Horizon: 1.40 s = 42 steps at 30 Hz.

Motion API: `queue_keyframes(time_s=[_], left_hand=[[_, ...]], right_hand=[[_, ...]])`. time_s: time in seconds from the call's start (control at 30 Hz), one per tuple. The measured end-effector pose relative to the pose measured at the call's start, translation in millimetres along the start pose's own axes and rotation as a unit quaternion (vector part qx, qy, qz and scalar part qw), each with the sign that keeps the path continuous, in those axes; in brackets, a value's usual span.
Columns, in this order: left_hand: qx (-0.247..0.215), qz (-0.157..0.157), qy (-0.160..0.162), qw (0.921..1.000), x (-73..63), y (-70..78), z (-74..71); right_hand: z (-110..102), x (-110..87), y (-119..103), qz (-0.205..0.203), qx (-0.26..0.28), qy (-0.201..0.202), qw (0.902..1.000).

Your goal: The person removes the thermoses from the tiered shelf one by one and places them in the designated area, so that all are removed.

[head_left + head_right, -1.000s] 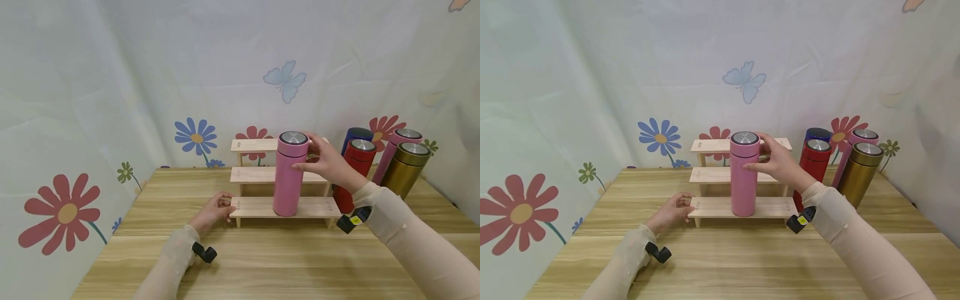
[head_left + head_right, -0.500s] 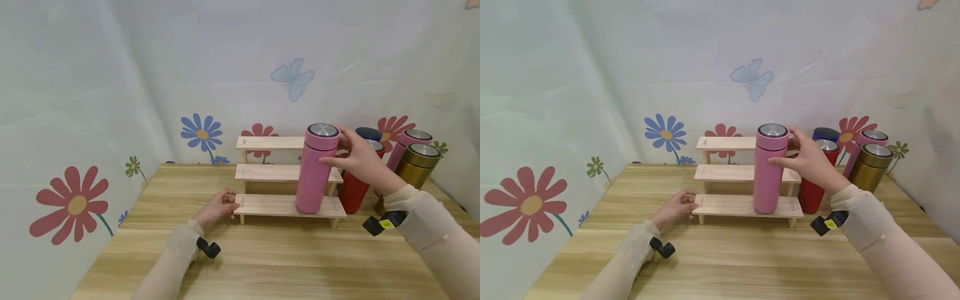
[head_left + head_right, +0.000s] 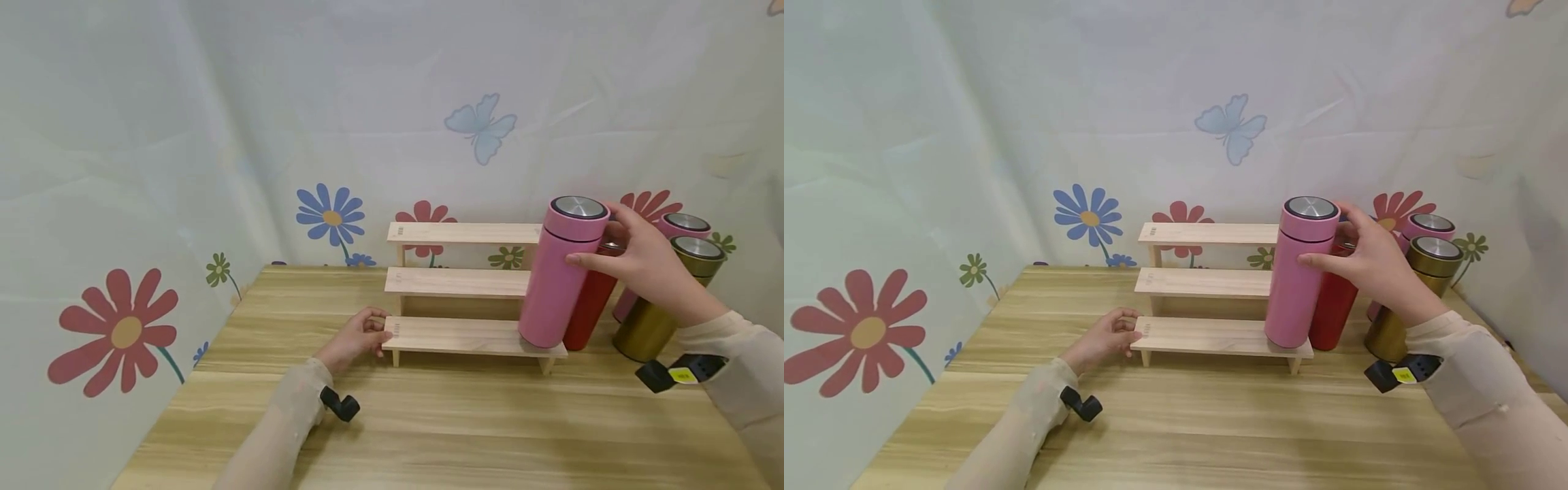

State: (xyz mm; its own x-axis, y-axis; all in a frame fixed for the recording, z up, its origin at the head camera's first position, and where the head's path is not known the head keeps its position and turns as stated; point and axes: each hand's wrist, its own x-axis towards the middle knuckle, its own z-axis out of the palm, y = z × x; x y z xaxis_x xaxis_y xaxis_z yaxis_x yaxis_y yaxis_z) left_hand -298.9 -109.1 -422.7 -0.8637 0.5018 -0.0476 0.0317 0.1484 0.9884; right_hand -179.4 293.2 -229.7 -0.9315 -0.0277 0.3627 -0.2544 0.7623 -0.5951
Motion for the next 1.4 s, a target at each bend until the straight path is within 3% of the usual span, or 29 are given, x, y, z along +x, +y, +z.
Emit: queue_keyframes(time_s=[0.8,1.4], left_hand=[[-0.004,-0.005,-0.001,1.0000,0.1,1.2,-0.7],[-0.007,-0.003,-0.003,1.0000,0.9,0.8,-1.9]], right_hand=[[-27,-26.6,42,-0.002,0.002,0.064,0.9979],[-27,-45.5,79,0.024,-0.027,0.056,0.9978]])
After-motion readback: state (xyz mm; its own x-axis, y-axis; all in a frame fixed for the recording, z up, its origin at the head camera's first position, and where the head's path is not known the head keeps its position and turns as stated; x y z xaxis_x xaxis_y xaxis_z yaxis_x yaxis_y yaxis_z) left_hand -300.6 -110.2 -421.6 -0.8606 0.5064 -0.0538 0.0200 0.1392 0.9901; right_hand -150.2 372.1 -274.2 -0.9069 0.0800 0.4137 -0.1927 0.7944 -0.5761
